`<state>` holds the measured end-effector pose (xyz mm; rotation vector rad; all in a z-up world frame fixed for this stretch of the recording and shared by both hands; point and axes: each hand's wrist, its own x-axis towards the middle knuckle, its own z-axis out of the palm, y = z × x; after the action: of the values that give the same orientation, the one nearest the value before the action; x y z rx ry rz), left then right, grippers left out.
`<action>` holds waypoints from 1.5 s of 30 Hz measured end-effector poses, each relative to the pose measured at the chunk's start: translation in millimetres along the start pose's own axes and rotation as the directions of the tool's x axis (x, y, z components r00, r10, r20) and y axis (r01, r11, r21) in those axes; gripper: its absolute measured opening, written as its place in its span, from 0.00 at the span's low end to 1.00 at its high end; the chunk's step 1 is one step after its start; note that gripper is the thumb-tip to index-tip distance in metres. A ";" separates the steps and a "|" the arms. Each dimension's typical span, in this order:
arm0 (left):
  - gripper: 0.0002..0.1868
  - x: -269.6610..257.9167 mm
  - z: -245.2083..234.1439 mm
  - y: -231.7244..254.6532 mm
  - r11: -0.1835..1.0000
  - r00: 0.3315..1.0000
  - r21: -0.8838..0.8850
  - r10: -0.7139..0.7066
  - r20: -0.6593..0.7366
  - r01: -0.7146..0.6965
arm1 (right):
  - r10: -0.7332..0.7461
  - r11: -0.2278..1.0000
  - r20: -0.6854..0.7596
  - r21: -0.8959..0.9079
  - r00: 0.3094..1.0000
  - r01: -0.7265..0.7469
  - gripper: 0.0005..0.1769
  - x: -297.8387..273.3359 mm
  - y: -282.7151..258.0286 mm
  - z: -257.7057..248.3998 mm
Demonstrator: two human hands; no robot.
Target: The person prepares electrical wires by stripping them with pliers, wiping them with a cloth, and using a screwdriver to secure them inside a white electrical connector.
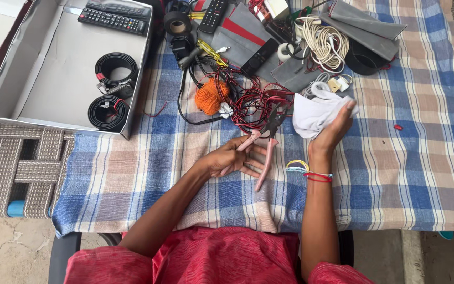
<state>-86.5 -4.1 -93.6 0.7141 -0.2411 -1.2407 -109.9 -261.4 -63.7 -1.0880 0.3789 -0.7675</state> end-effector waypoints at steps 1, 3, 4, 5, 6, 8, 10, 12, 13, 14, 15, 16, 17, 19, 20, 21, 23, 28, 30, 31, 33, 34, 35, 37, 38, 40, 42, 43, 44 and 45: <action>0.25 0.8 -1.1 -1.9 0.999 0.999 -0.045 -0.028 -0.019 0.027 | -0.065 0.987 0.151 -0.136 0.986 0.086 0.32 -13.2 1.0 -0.4; 0.24 5.1 -7.1 -1.2 0.998 1.000 -0.057 -0.030 -0.006 0.030 | -0.091 0.851 0.390 -0.448 0.916 0.275 0.24 -32.1 7.4 12.4; 0.26 4.6 -11.0 -2.2 0.999 1.000 -0.038 -0.004 0.017 0.005 | -0.036 0.708 0.467 -0.613 0.884 0.352 0.17 -44.3 11.2 21.7; 0.30 4.5 -13.1 -5.1 1.000 0.999 -0.020 0.022 0.040 -0.021 | -0.094 0.605 0.609 -0.594 0.788 0.531 0.15 -56.7 13.1 30.9; 0.30 6.5 -14.5 -7.0 0.999 1.000 -0.038 0.021 0.004 -0.021 | -0.130 0.485 0.746 -0.527 0.654 0.698 0.15 -60.1 12.1 39.7; 0.31 4.5 -17.7 -8.3 0.997 0.997 -0.070 0.027 -0.075 -0.032 | -0.102 0.520 0.722 -0.548 0.684 0.655 0.18 -53.3 5.0 49.7; 0.35 5.3 -17.7 -10.7 0.995 0.996 -0.067 0.071 -0.049 -0.075 | -0.077 0.552 0.675 -0.583 0.733 0.596 0.19 -45.4 3.0 58.1; 0.33 7.4 -19.7 -12.2 0.994 0.995 -0.060 0.091 -0.052 -0.094 | -0.050 0.571 0.592 -0.644 0.804 0.510 0.19 -36.1 1.2 61.9; 0.29 8.9 -22.3 -12.9 0.994 0.993 -0.056 0.092 -0.071 -0.096 | -0.072 0.548 0.604 -0.641 0.794 0.537 0.19 -33.9 2.4 65.0; 0.25 10.0 -24.4 -17.1 0.994 0.992 -0.061 0.086 -0.092 -0.092 | -0.082 0.524 0.612 -0.645 0.786 0.557 0.19 -37.5 4.2 66.4; 0.27 13.2 -28.5 -19.5 0.994 0.990 -0.047 0.095 -0.102 -0.100 | -0.093 0.499 0.621 -0.647 0.778 0.576 0.19 -40.0 4.5 66.5; 0.29 13.9 -33.2 -23.0 0.993 0.987 -0.038 0.106 -0.122 -0.111 | -0.084 0.476 0.685 -0.611 0.724 0.633 0.19 -42.4 2.3 64.2; 0.31 14.6 -37.7 -26.8 0.992 0.983 -0.028 0.116 -0.141 -0.121 | -0.072 0.454 0.743 -0.569 0.665 0.685 0.19 -44.1 -1.5 60.4; 0.25 15.9 -45.6 -30.5 0.983 0.970 -0.073 0.153 -0.187 -0.170 | 0.013 0.522 0.783 -0.536 0.622 0.664 0.16 -53.1 -5.0 54.7; 0.22 19.0 -47.3 -29.4 0.975 0.963 -0.093 0.178 -0.204 -0.200 | 0.085 0.592 0.775 -0.545 0.626 0.594 0.13 -55.2 -8.8 49.5; 0.24 18.9 -47.2 -27.9 0.980 0.962 -0.067 0.169 -0.214 -0.188 | 0.159 0.654 0.767 -0.553 0.621 0.516 0.11 -55.8 -8.9 47.0; 0.27 18.8 -40.7 -25.0 0.987 0.962 -0.021 0.150 -0.228 -0.159 | 0.069 0.546 0.742 -0.587 0.666 0.597 0.13 -50.6 -1.8 44.9; 0.40 8.3 -16.3 -5.9 0.981 0.979 0.072 0.188 -0.075 -0.183 | -0.038 0.251 0.564 -0.793 0.825 0.555 0.15 -30.0 18.7 41.7; 0.41 3.5 -8.1 -4.2 0.979 0.981 0.085 0.189 -0.039 -0.185 | -0.128 0.326 0.557 -0.758 0.821 0.565 0.17 -23.9 15.4 43.2; 0.41 2.6 -5.5 -5.4 0.978 0.982 0.105 0.186 -0.041 -0.181 | -0.209 0.391 0.506 -0.741 0.837 0.546 0.15 -27.6 12.4 45.4; 0.40 9.1 -8.5 -2.9 0.981 0.983 0.101 0.171 -0.061 -0.165 | -0.349 0.499 0.416 -0.676 0.840 0.542 0.11 -35.0 -4.5 45.0; 0.39 9.6 -13.6 -3.0 0.987 0.984 0.073 0.151 -0.093 -0.144 | -0.339 0.507 0.462 -0.643 0.819 0.573 0.12 -40.8 -10.3 46.7; 0.38 8.4 -17.0 -6.9 0.991 0.984 0.044 0.129 -0.124 -0.125 | -0.329 0.517 0.507 -0.609 0.797 0.601 0.14 -47.5 -14.3 49.3; 0.35 7.8 -19.3 -16.0 0.983 0.982 -0.110 0.134 -0.134 -0.149 | -0.193 0.539 0.631 -0.572 0.751 0.619 0.16 -62.5 -15.9 59.8; 0.33 8.8 -24.5 -12.8 0.974 0.982 -0.163 0.139 -0.131 -0.159 | -0.072 0.550 0.699 -0.567 0.712 0.613 0.17 -72.1 -13.3 68.4; 0.33 8.4 -32.3 -19.1 0.983 0.972 -0.110 0.120 -0.201 -0.144 | -0.080 0.474 0.779 -0.520 0.622 0.711 0.14 -92.7 -9.1 76.8; 0.33 11.3 -49.2 -28.9 0.989 0.958 0.004 0.145 -0.248 -0.149 | 0.003 0.561 0.819 -0.476 0.573 0.677 0.12 -90.4 -6.6 73.9; 0.32 13.1 -60.5 -30.2 0.981 0.948 0.096 0.187 -0.257 -0.167 | 0.054 0.604 0.839 -0.460 0.542 0.651 0.12 -91.0 -6.7 69.0; 0.32 13.7 -66.9 -31.5 0.965 0.939 0.192 0.225 -0.261 -0.177 | 0.082 0.607 0.833 -0.477 0.547 0.636 0.13 -91.8 -7.7 65.8; 0.32 12.7 -65.4 -35.4 0.956 0.928 0.238 0.237 -0.288 -0.171 | 0.110 0.610 0.827 -0.494 0.551 0.620 0.14 -92.2 -10.3 64.0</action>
<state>-74.8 2.9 -167.7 1.0306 -0.1786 -0.8933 -137.2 -156.1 -34.6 -2.2437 -0.3601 -0.2681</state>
